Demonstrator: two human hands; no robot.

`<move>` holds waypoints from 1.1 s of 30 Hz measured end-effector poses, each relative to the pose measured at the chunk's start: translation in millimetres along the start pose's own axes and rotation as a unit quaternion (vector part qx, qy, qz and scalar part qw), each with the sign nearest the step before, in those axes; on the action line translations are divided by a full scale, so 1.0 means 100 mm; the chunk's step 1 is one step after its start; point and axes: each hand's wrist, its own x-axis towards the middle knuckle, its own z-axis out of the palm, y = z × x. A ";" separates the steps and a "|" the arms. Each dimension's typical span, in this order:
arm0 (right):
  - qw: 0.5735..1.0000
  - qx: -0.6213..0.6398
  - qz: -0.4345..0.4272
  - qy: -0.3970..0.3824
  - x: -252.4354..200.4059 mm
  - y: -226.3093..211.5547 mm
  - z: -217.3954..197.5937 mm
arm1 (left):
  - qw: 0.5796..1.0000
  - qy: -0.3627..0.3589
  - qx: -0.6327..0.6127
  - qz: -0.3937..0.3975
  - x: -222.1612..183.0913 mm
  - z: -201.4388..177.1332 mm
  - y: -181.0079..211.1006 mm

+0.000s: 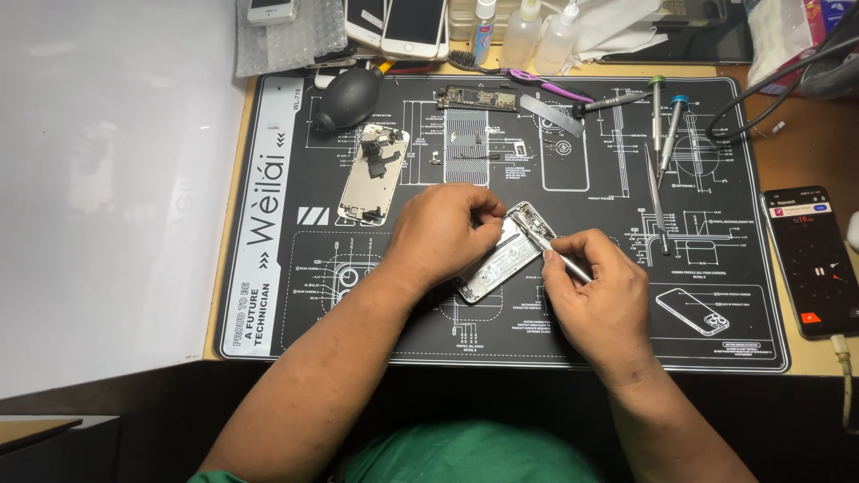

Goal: Disassembling and repairing internal components of a smartphone using precision tools

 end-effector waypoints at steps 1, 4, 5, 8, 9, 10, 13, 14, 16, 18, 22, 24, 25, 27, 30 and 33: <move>1.000 -0.001 0.000 0.000 -0.01 0.03 0.02 | 1.000 0.000 -0.001 0.001 0.00 -0.01 0.01; 1.000 -0.027 -0.010 -0.004 -0.02 0.10 0.04 | 1.000 -0.009 -0.013 0.008 0.01 -0.02 0.01; 0.998 -0.055 -0.009 -0.015 -0.02 0.12 0.04 | 1.000 -0.008 -0.015 0.010 0.01 0.00 -0.01; 0.997 -0.072 -0.003 -0.026 0.00 0.00 0.00 | 1.000 -0.009 -0.011 0.016 0.02 0.01 -0.02; 0.998 -0.061 0.003 -0.027 0.02 -0.07 -0.01 | 1.000 -0.010 -0.005 0.019 0.02 0.00 -0.02; 0.998 -0.061 0.001 -0.027 0.03 -0.03 0.00 | 1.000 -0.009 -0.004 0.019 0.01 -0.02 -0.01; 0.995 -0.087 -0.049 -0.022 0.04 0.05 0.03 | 1.000 -0.025 -0.006 0.018 0.00 -0.05 0.01; 0.994 -0.091 -0.056 -0.024 0.04 0.04 0.03 | 0.999 -0.035 0.005 0.027 0.01 -0.06 0.02; 0.993 -0.096 -0.060 -0.028 0.02 0.06 0.05 | 0.998 -0.047 0.015 0.037 0.00 -0.07 0.04; 0.990 -0.126 -0.059 -0.017 0.04 0.11 0.08 | 0.996 -0.069 0.033 0.039 0.02 -0.10 0.07; 0.996 -0.065 -0.060 -0.005 0.07 -0.03 0.10 | 0.995 -0.084 0.041 0.035 0.06 -0.09 0.04; 0.993 -0.091 -0.071 -0.003 0.07 -0.01 0.09 | 0.994 -0.084 0.054 0.039 0.08 -0.03 0.01; 0.993 -0.092 -0.072 -0.001 0.09 0.03 0.08 | 0.994 -0.083 0.055 0.040 0.09 -0.02 0.00; 0.996 -0.072 -0.050 -0.021 0.12 0.08 0.06 | 0.994 -0.087 0.060 0.036 0.09 0.00 -0.01; 0.995 -0.082 -0.059 -0.012 0.12 0.11 0.08 | 0.994 -0.084 0.064 0.037 0.08 -0.01 0.01; 0.993 -0.086 -0.084 -0.010 0.14 0.02 0.07 | 0.994 -0.084 0.063 0.043 0.08 -0.03 0.01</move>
